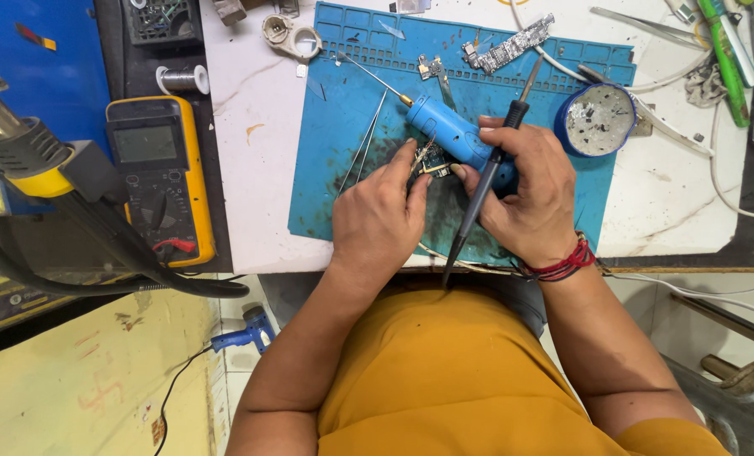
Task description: The person repairs a disassembled phone motherboard on a blue silicone mat. They use a hot air gun to heat the board while lifting components with tweezers, dip parts in a flux container, and solder connections on the board with a soldering iron.
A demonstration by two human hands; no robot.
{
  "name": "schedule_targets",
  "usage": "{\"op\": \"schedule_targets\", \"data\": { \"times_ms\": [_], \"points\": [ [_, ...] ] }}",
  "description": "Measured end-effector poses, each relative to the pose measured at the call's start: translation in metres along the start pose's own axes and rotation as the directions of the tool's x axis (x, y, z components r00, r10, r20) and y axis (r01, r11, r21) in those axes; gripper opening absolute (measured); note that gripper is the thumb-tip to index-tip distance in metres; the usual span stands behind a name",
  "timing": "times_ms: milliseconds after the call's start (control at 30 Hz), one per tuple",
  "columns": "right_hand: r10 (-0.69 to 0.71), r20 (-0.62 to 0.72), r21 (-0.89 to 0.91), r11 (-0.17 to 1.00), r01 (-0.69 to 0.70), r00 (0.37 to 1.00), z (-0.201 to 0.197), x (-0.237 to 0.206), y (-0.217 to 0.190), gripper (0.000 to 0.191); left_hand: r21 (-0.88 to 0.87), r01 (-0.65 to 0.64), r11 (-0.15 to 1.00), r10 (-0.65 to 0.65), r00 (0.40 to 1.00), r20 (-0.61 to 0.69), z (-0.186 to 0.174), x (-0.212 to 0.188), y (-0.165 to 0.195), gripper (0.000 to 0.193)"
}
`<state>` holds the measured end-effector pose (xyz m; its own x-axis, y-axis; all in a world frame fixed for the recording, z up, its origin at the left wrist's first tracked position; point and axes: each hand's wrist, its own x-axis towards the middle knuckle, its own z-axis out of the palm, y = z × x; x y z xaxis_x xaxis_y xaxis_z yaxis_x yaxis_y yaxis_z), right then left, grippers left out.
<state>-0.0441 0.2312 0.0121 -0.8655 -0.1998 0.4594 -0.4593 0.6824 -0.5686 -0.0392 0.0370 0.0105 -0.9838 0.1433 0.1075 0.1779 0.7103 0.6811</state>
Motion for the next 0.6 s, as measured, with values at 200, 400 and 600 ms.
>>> {"op": "schedule_targets", "data": {
  "times_ms": [200,400,600],
  "points": [
    [0.027,-0.078,0.076,0.997,-0.021,0.997,-0.004,-0.006,0.002,0.037,-0.175,0.100,0.979,-0.097,0.995,0.024,-0.006,-0.006,0.001,0.038],
    [0.056,-0.182,0.192,0.981,-0.021,0.982,-0.008,-0.016,-0.003,0.025,-0.182,-0.130,0.975,0.123,0.991,-0.047,-0.011,-0.022,0.000,0.024],
    [0.174,-0.028,0.483,0.865,-0.139,0.984,-0.004,-0.033,-0.027,0.034,-0.080,-0.258,0.963,0.256,0.966,-0.038,-0.014,-0.034,0.006,0.020]
  ]
}}
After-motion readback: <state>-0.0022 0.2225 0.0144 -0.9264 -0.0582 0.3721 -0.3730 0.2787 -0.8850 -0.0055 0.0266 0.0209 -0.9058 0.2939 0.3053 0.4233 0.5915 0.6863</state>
